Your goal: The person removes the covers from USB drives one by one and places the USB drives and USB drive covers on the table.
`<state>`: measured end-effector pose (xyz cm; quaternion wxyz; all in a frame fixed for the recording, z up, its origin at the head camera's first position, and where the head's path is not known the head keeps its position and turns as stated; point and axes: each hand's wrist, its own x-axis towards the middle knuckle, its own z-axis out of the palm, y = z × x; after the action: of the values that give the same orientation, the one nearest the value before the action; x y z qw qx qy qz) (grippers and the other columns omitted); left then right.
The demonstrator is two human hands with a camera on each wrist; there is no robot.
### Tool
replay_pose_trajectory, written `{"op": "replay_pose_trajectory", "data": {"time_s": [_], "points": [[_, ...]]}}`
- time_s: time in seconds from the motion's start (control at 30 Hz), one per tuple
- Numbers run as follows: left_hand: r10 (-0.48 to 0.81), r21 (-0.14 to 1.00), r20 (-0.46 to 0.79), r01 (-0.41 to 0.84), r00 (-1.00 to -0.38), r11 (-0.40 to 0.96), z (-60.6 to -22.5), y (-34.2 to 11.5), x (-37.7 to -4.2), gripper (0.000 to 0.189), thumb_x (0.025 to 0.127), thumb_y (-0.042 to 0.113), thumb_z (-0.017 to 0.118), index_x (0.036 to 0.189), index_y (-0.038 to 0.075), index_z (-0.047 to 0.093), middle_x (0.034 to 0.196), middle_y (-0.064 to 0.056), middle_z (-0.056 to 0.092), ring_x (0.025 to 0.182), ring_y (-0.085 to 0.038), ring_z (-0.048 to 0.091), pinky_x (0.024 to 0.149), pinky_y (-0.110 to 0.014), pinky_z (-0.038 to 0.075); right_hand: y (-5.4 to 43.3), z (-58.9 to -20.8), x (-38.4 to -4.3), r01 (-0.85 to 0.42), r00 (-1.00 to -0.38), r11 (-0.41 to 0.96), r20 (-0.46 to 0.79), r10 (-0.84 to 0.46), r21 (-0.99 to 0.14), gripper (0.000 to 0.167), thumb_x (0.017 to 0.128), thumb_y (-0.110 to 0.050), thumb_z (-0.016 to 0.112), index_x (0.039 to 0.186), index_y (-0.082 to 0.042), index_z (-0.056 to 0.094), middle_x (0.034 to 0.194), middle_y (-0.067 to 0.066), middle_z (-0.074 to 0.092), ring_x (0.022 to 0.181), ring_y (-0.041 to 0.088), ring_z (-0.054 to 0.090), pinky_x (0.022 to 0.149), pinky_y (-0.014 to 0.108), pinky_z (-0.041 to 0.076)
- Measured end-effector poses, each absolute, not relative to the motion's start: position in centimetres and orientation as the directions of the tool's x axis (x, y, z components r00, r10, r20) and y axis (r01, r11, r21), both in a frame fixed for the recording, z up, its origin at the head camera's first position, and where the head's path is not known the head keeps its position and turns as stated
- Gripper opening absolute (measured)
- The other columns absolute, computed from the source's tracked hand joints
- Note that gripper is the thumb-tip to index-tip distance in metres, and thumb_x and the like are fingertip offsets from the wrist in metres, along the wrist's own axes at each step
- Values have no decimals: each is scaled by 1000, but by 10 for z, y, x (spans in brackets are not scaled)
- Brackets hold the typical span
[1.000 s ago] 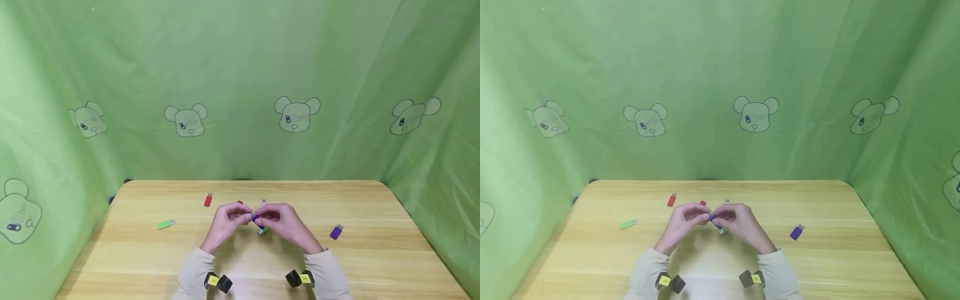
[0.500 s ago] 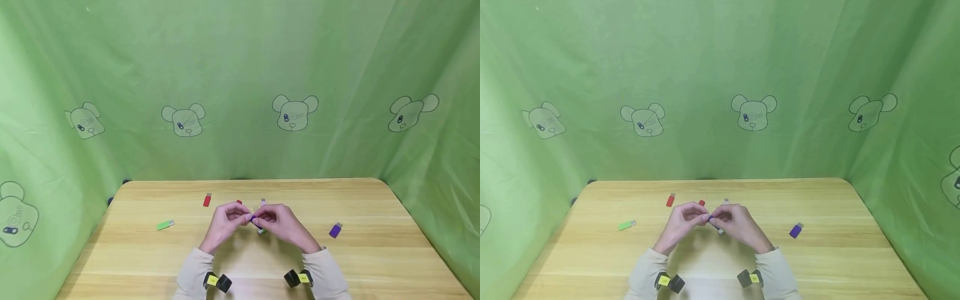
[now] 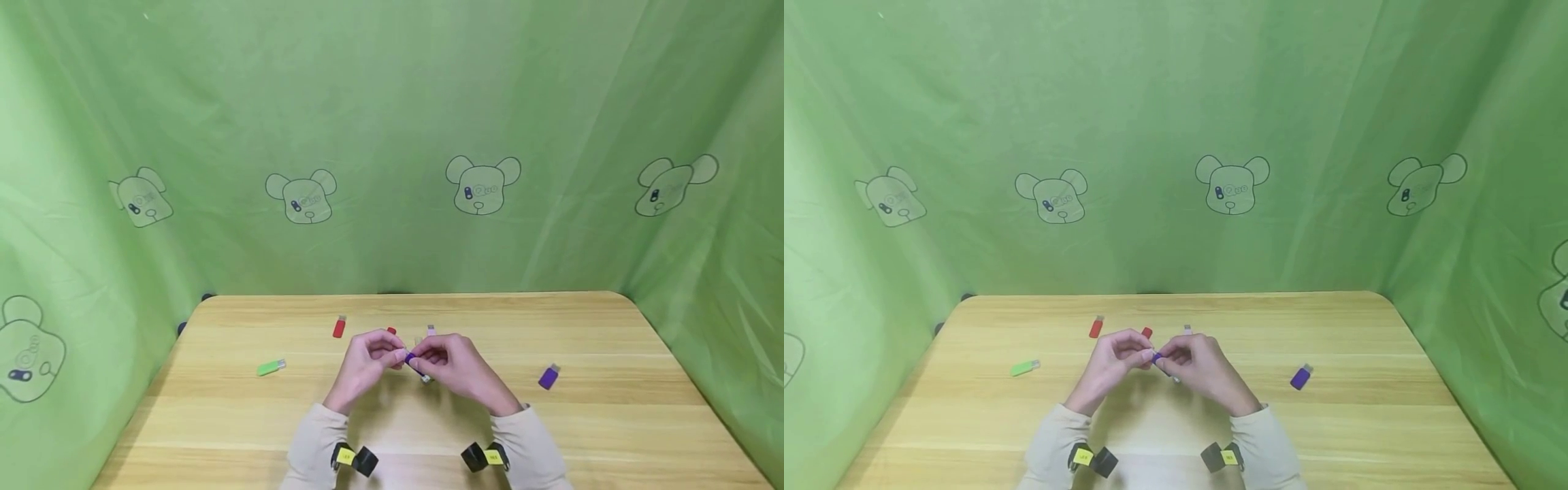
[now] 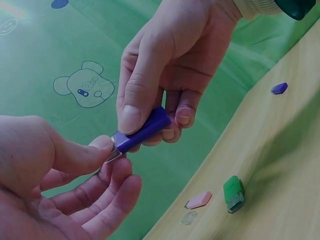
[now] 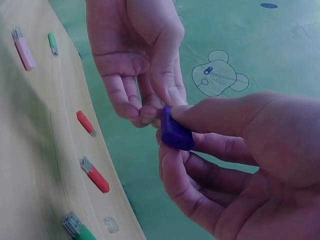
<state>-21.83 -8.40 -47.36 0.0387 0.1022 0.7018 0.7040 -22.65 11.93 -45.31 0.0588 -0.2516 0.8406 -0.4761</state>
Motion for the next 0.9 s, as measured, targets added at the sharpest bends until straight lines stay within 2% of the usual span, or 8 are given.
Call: {"op": "replay_pose_trajectory", "data": {"time_s": [0.2,0.43,0.5,0.9], "points": [[193,997,80,79,-978,-11,-472,-84,-218,12,90,-9,70,102,-12,67,92,-19,73,88,-47,70,77,-31,63,118,-450,-224,-375,-869,427,151,-472,-823,9,91,-11,77,98,-5,77,88,-1,71,79,13,68,72,26,61],[194,999,48,49,-980,-4,-468,-87,-216,14,90,-8,71,102,-12,69,93,-20,74,79,-23,73,77,-32,63,116,-446,-221,-356,-872,418,137,-469,-836,7,91,-10,78,96,-4,77,85,-1,72,77,14,69,70,24,60],[195,999,44,44,-980,-7,-468,-88,-216,14,89,-8,72,102,-13,69,93,-21,74,77,-21,73,77,-33,63,116,-445,-220,-351,-873,418,132,-469,-838,8,91,-10,78,95,-4,76,84,-1,72,76,13,68,70,24,60],[199,1000,19,15,-980,-20,-467,-88,-216,14,88,-8,73,101,-13,70,92,-20,75,77,-23,73,78,-37,63,116,-435,-215,-314,-883,419,100,-459,-852,12,90,-11,79,95,-1,75,83,2,72,75,14,67,68,24,60]]}}
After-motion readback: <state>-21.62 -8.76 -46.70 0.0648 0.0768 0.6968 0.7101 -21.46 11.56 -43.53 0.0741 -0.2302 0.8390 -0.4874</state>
